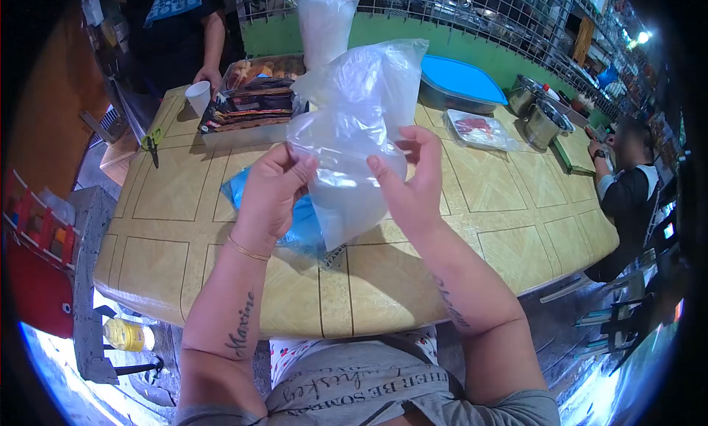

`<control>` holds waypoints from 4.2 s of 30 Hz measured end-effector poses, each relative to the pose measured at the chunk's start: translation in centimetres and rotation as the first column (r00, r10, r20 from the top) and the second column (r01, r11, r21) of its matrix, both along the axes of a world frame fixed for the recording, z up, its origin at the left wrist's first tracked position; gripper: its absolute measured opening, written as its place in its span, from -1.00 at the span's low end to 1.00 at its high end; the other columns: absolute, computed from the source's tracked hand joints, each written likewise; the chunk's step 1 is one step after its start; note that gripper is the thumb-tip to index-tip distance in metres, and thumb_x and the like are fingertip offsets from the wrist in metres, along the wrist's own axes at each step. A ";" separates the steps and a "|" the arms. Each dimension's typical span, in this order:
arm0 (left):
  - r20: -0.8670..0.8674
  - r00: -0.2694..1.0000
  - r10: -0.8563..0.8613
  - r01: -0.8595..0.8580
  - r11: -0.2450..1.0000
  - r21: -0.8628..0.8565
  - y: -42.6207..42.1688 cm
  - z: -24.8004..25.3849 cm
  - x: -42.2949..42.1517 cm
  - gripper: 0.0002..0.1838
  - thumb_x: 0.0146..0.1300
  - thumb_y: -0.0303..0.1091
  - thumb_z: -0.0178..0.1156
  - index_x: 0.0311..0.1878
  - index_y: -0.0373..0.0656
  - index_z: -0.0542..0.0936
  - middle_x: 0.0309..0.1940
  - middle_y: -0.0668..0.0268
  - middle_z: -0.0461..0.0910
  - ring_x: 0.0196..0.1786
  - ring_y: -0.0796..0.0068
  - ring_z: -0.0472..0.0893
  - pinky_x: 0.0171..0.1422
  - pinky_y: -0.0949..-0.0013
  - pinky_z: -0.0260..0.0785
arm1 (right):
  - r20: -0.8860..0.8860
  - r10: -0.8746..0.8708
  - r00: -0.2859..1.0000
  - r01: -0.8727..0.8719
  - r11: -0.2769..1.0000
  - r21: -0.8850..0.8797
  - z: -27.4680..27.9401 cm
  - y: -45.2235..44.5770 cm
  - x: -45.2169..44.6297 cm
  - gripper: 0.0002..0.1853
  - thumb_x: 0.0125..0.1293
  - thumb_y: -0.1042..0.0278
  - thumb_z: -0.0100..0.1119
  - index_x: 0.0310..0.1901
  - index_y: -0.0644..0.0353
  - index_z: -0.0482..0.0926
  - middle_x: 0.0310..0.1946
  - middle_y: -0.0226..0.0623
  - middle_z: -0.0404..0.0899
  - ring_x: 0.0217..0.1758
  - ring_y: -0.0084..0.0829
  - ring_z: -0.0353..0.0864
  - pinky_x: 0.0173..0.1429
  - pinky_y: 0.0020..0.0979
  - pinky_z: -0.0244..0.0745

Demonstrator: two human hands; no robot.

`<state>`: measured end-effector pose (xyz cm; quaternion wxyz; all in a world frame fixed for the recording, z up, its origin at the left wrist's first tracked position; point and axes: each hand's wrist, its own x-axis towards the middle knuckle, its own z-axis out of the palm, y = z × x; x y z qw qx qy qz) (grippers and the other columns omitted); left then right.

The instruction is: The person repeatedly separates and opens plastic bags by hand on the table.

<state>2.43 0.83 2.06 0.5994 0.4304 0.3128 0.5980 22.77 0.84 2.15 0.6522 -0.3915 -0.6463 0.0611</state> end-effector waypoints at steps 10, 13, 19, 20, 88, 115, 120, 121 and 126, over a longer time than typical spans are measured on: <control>-0.048 0.975 -0.215 0.215 0.977 -0.004 -1.7 0.4 1.3 -0.81 0.21 -0.34 0.38 -0.18 -0.15 0.61 -0.37 0.48 0.60 -0.30 0.67 0.57 -0.11 0.52 0.49 | 0.284 0.342 0.896 -0.324 0.940 -0.108 -0.2 -1.7 -1.2 -0.73 0.14 0.41 0.39 -0.13 0.15 0.56 -0.31 -0.39 0.58 -0.26 -0.43 0.54 -0.09 -0.34 0.37; 0.032 0.960 -0.277 0.276 0.961 0.018 -0.5 -0.9 0.2 -0.77 0.16 -0.21 0.39 -0.27 -0.09 0.57 -0.45 0.49 0.56 -0.33 0.65 0.57 -0.12 0.48 0.52 | -0.169 0.466 0.868 -0.496 0.826 -0.269 -0.4 -0.9 -0.5 -0.86 0.22 0.51 0.32 -0.20 0.20 0.58 -0.38 -0.43 0.60 -0.35 -0.60 0.53 -0.23 -0.51 0.40; -0.003 0.992 -0.127 0.127 0.992 -0.022 -0.7 0.1 0.4 -0.75 0.28 -0.19 0.32 -0.41 -0.04 0.48 -0.55 0.53 0.44 -0.45 0.70 0.44 -0.19 0.48 0.50 | -0.556 0.252 0.792 -0.412 0.893 -0.182 1.2 1.4 2.5 -0.93 0.27 0.52 0.29 -0.28 0.25 0.56 -0.45 -0.47 0.57 -0.40 -0.69 0.47 -0.29 -0.61 0.38; -0.015 0.994 -0.111 0.110 0.994 -0.027 -0.7 0.2 0.5 -0.76 0.31 -0.20 0.30 -0.41 -0.04 0.48 -0.55 0.53 0.43 -0.46 0.71 0.43 -0.20 0.48 0.50 | -0.592 0.204 0.779 -0.372 0.912 -0.175 1.2 1.9 3.1 -0.92 0.28 0.51 0.29 -0.28 0.26 0.56 -0.45 -0.46 0.57 -0.40 -0.70 0.46 -0.29 -0.61 0.38; 0.346 0.933 -0.103 0.209 0.935 -0.286 9.0 -5.0 4.1 -0.63 0.48 -0.13 -0.11 0.18 -0.09 0.49 0.06 0.32 0.60 0.01 0.33 0.62 0.05 0.19 0.55 | -0.798 0.104 0.593 -0.716 0.521 -0.464 -7.2 9.4 4.6 -0.80 0.21 0.55 0.11 -0.16 0.39 0.65 -0.35 -0.09 0.67 -0.36 -0.31 0.68 -0.34 -0.31 0.54; -0.633 0.627 0.455 0.115 0.749 0.652 -4.8 8.0 5.1 -0.36 -0.14 -0.40 0.51 0.11 -0.18 0.53 -0.08 0.29 0.54 -0.18 0.52 0.53 -0.21 0.41 0.42 | 0.194 0.136 0.972 -0.207 0.888 0.411 2.2 -1.7 0.7 -0.80 0.07 0.45 0.36 -0.29 0.07 0.52 -0.48 -0.21 0.52 -0.42 -0.16 0.60 -0.37 -0.27 0.46; -0.747 0.592 0.302 0.295 0.782 0.549 -3.8 6.2 1.3 -0.76 0.04 -0.50 0.40 -0.19 -0.23 0.62 -0.39 0.42 0.54 -0.29 0.64 0.48 -0.20 0.49 0.35 | 0.160 0.466 0.870 -0.477 0.878 0.040 2.8 -5.2 -0.1 -0.66 0.10 0.34 0.38 -0.11 0.13 0.48 -0.46 -0.18 0.60 -0.39 -0.19 0.65 -0.30 -0.30 0.51; -0.719 0.638 0.275 0.243 0.814 0.527 -3.1 5.7 -0.1 -0.78 0.09 -0.50 0.38 -0.18 -0.25 0.61 -0.36 0.42 0.56 -0.27 0.64 0.49 -0.16 0.48 0.37 | 0.193 0.457 0.868 -0.448 0.889 -0.089 3.0 -5.6 0.1 -0.65 0.07 0.32 0.40 -0.14 0.14 0.49 -0.46 -0.17 0.61 -0.39 -0.18 0.65 -0.29 -0.27 0.51; -0.426 0.796 0.429 -0.240 0.871 0.428 0.1 1.8 -4.9 -0.85 0.33 -0.45 0.24 -0.10 -0.30 0.58 -0.25 0.37 0.60 -0.19 0.61 0.54 -0.05 0.45 0.41 | 0.158 0.620 0.768 -0.510 0.742 -0.436 2.0 -2.3 0.7 -0.72 -0.09 0.30 0.44 -0.38 0.24 0.58 -0.48 -0.20 0.65 -0.42 -0.24 0.66 -0.29 -0.22 0.49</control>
